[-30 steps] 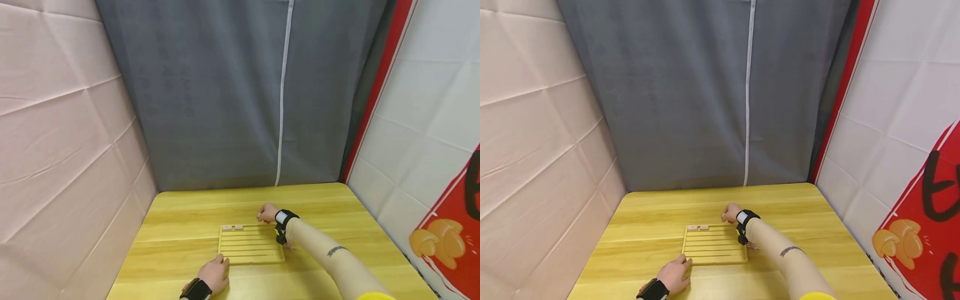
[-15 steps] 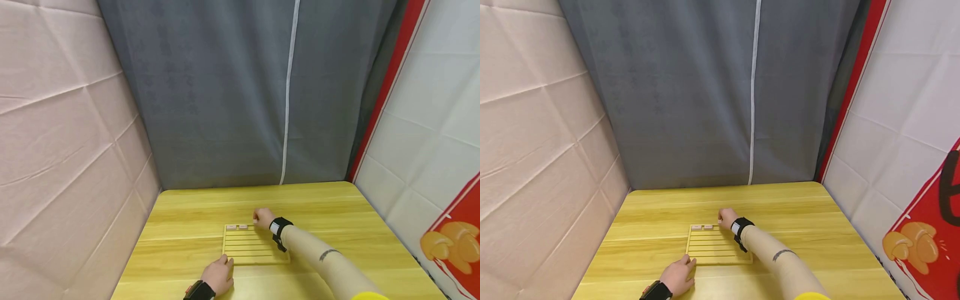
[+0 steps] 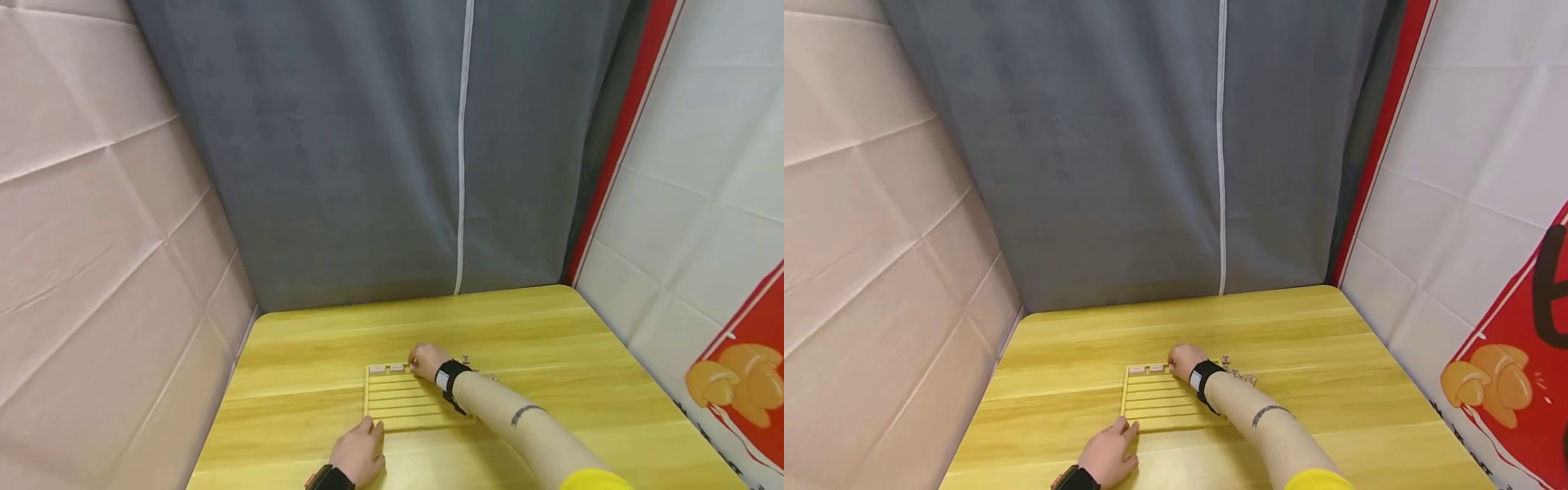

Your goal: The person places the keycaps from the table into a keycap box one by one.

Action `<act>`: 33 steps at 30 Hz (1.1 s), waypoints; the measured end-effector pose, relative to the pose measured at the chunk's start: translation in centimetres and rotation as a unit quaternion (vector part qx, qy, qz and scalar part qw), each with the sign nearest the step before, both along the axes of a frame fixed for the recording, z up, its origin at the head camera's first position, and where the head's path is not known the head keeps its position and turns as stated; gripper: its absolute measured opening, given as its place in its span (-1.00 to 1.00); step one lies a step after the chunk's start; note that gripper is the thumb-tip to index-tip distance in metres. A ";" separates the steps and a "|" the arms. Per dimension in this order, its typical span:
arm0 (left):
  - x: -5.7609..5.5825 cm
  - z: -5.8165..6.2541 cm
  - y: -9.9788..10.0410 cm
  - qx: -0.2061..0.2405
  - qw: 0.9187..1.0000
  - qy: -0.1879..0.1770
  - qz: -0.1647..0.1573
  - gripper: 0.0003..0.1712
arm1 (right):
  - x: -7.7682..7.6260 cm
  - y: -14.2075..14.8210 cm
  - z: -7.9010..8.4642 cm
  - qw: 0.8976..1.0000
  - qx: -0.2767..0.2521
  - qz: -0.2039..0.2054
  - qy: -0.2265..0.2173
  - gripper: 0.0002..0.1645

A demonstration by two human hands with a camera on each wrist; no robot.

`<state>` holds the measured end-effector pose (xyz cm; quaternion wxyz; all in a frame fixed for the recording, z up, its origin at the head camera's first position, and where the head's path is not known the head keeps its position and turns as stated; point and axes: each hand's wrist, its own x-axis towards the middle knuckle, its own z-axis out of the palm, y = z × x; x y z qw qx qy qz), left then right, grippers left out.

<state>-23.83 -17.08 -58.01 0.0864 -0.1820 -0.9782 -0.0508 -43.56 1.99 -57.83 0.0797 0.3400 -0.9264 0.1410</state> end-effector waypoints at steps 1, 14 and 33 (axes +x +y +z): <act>0.0 -0.1 0.0 0.001 1.000 0.000 0.001 -0.38 | 0.0 -0.1 -0.1 1.000 0.003 0.000 0.008 -0.93; 0.2 0.3 0.2 0.005 1.000 -0.003 0.010 -0.38 | 0.3 0.1 -0.5 0.998 0.023 0.009 0.060 -0.90; 0.3 0.2 0.5 -0.013 1.000 0.000 0.010 -0.39 | -0.6 2.2 2.4 0.996 0.002 -0.048 -0.073 -0.73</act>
